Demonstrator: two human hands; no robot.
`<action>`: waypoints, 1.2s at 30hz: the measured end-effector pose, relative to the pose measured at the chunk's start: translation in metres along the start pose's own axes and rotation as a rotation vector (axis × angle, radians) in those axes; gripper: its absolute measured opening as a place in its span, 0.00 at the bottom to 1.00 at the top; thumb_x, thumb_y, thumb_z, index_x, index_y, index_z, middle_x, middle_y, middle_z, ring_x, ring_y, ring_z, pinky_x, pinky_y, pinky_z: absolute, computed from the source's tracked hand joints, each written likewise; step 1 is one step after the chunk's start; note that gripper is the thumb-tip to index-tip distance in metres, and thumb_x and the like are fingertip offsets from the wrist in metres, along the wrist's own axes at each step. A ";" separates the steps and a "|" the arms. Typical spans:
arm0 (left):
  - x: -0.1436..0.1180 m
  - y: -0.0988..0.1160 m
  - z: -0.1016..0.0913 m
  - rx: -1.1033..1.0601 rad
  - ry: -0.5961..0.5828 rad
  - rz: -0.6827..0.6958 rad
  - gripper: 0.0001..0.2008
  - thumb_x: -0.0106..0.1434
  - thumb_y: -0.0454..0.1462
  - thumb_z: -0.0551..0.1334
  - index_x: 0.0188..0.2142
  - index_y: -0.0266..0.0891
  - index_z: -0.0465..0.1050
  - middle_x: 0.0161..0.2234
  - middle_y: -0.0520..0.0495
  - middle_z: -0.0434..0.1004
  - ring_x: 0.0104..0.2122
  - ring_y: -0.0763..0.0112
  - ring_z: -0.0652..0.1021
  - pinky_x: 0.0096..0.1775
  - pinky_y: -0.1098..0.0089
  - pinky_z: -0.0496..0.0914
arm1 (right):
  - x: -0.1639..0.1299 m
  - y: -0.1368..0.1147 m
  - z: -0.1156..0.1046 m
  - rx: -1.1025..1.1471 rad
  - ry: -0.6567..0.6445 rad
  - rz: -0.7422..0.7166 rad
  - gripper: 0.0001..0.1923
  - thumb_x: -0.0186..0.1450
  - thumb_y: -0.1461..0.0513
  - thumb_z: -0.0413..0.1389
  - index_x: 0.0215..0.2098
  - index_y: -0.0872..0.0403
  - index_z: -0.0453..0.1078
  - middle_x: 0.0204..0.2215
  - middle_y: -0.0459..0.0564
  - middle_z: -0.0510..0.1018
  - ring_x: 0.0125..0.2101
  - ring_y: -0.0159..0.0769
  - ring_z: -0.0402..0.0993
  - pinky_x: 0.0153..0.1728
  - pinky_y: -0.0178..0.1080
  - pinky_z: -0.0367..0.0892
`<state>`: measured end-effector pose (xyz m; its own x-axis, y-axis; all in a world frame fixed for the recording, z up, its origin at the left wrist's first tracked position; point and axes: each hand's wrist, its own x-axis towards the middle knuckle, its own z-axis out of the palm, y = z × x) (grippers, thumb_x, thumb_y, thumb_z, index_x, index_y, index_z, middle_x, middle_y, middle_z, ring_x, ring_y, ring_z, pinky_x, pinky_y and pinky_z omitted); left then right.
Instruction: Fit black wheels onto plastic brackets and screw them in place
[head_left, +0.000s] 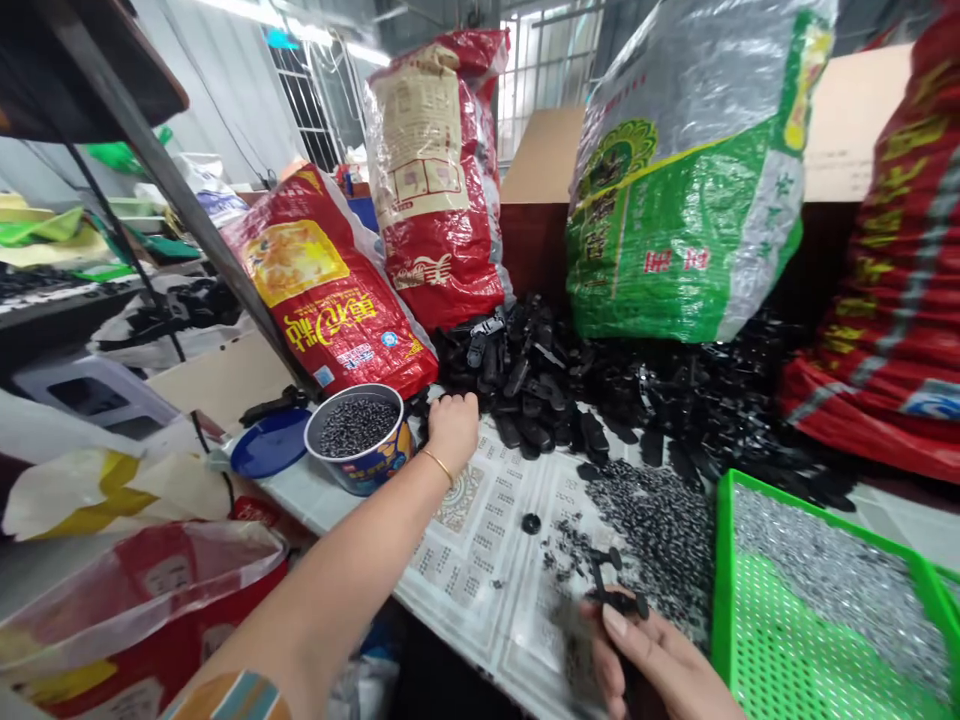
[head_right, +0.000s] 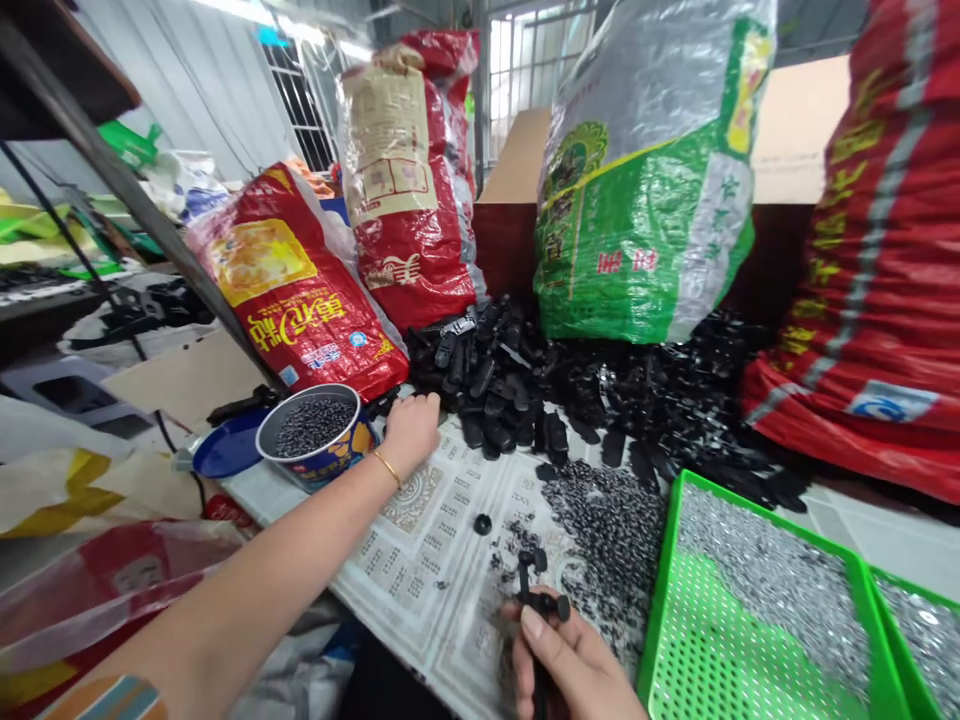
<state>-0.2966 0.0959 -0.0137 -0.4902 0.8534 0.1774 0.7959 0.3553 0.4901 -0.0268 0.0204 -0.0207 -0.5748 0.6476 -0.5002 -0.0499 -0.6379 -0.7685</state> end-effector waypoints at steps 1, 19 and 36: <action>-0.003 -0.002 -0.002 -0.043 -0.004 -0.002 0.11 0.52 0.23 0.55 0.35 0.32 0.66 0.40 0.33 0.70 0.49 0.51 0.67 0.52 0.51 0.53 | -0.001 -0.002 -0.001 -0.005 -0.006 0.002 0.23 0.51 0.47 0.61 0.31 0.58 0.67 0.14 0.42 0.66 0.14 0.26 0.60 0.18 0.31 0.54; -0.164 0.060 0.007 -1.524 -0.551 -0.442 0.15 0.47 0.30 0.66 0.34 0.37 0.65 0.31 0.51 0.70 0.27 0.75 0.71 0.31 0.73 0.66 | 0.008 -0.016 0.005 -0.193 -0.025 -0.024 0.19 0.52 0.50 0.61 0.29 0.56 0.62 0.19 0.43 0.71 0.19 0.28 0.68 0.21 0.31 0.56; -0.165 0.060 0.012 -1.202 -0.347 -0.392 0.13 0.52 0.38 0.65 0.36 0.38 0.66 0.23 0.55 0.70 0.18 0.78 0.68 0.23 0.75 0.64 | -0.005 -0.009 0.008 -0.111 -0.079 0.022 0.13 0.58 0.54 0.57 0.32 0.56 0.66 0.19 0.44 0.72 0.21 0.28 0.71 0.18 0.26 0.56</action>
<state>-0.1637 -0.0187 -0.0232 -0.3552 0.8891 -0.2887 -0.2783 0.1942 0.9407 -0.0298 0.0193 -0.0085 -0.6374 0.5966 -0.4876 0.0515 -0.5984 -0.7995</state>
